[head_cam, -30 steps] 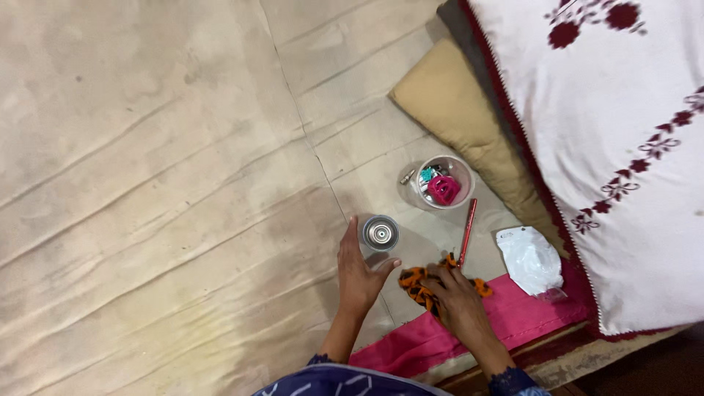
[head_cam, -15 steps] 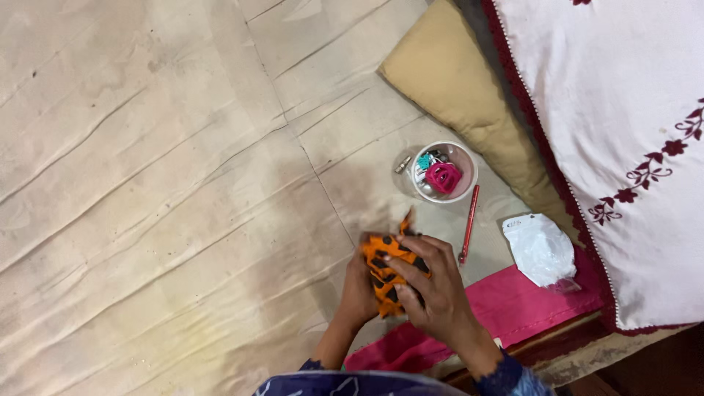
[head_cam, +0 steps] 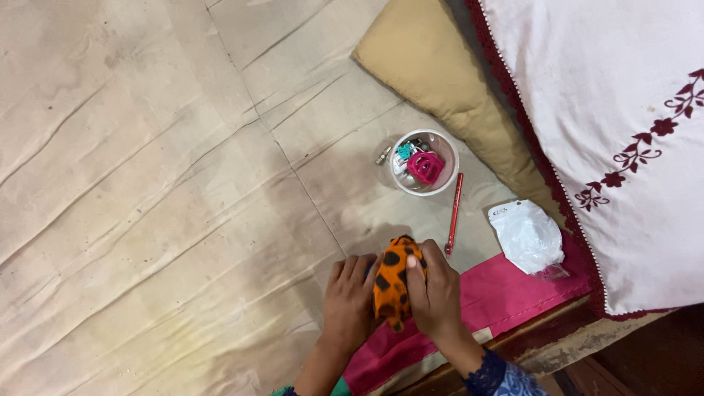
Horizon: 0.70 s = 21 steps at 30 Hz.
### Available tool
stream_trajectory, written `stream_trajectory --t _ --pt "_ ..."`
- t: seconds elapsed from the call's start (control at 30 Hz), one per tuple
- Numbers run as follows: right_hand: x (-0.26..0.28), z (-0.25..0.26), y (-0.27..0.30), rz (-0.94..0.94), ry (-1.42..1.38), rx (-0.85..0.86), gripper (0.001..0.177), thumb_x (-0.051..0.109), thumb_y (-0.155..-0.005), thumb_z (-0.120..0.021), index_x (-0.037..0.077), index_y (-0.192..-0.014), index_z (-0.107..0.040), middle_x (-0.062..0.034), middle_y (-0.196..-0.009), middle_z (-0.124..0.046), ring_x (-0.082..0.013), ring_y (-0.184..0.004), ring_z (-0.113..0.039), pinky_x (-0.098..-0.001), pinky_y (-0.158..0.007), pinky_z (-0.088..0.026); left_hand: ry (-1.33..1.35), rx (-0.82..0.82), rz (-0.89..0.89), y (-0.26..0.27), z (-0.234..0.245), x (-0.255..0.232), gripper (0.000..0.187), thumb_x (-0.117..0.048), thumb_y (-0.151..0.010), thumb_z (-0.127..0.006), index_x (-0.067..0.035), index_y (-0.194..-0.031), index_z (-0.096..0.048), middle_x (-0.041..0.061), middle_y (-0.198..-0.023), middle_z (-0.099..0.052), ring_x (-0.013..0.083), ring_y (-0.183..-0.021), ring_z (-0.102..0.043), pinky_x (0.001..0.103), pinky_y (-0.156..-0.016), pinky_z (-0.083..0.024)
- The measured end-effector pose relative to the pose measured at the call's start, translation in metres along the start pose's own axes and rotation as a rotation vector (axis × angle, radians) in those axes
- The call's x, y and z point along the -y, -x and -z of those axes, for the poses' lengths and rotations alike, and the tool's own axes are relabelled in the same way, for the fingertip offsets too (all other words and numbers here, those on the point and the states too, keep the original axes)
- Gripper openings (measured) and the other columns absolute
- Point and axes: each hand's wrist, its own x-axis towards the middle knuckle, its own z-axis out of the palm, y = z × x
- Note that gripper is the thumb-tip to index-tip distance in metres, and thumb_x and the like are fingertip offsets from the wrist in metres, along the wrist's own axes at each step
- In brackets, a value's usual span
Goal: The person wipes a blue aerosol can, a small metal tin, and a plastic container with an orange patterned cloth. They then wipe the inside of a wooden cabinet and place the cleaned items inside.
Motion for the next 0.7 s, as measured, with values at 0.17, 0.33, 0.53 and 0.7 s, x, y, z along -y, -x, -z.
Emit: stream_trajectory --t 0.17,0.33,0.53,0.7 --pt "-0.016 0.008 -0.009 -0.38 -0.448 0.026 0.035 0.03 -0.109 -0.047 0.0 -0.098 -0.06 -0.0108 -0.085 -0.057 -0.0192 -0.079 -0.055 -0.0364 -0.071 -0.049 0.035 -0.075 0.174 -0.007 0.001 -0.002 0.075 -0.005 -0.06 -0.084 -0.007 -0.131 -0.061 0.009 -0.12 -0.064 0.0283 -0.111 -0.063 0.04 -0.096 -0.05" --pt "-0.03 0.029 -0.004 -0.636 -0.615 0.024 0.042 0.03 -0.109 -0.047 -0.004 -0.127 -0.064 -0.0257 -0.1 -0.068 -0.0321 -0.085 -0.066 -0.044 -0.074 -0.053 0.801 -0.244 0.622 -0.014 -0.011 -0.008 0.078 0.002 -0.062 -0.079 -0.006 -0.135 -0.053 0.01 -0.123 -0.067 0.0229 -0.116 -0.068 0.036 -0.102 -0.056" --pt "-0.007 0.002 0.01 0.5 0.207 0.204 0.076 0.009 -0.083 -0.068 -0.007 -0.147 -0.03 -0.0359 -0.152 -0.031 -0.0561 -0.136 -0.035 -0.0613 -0.112 -0.032 1.236 -0.388 0.84 -0.023 -0.032 -0.015 0.088 -0.023 -0.073 -0.083 -0.014 -0.15 -0.041 0.01 -0.119 -0.069 0.0203 -0.109 -0.068 0.034 -0.096 -0.055" --pt "0.014 0.006 -0.007 0.408 0.311 0.135 0.072 0.001 -0.082 -0.069 -0.003 -0.147 -0.038 -0.0282 -0.148 -0.043 -0.0507 -0.136 -0.045 -0.0596 -0.114 -0.038 1.242 -0.508 0.974 -0.026 -0.029 -0.022 0.08 -0.028 -0.076 -0.086 0.007 -0.141 -0.055 0.017 -0.12 -0.067 0.0252 -0.108 -0.066 0.039 -0.095 -0.054"
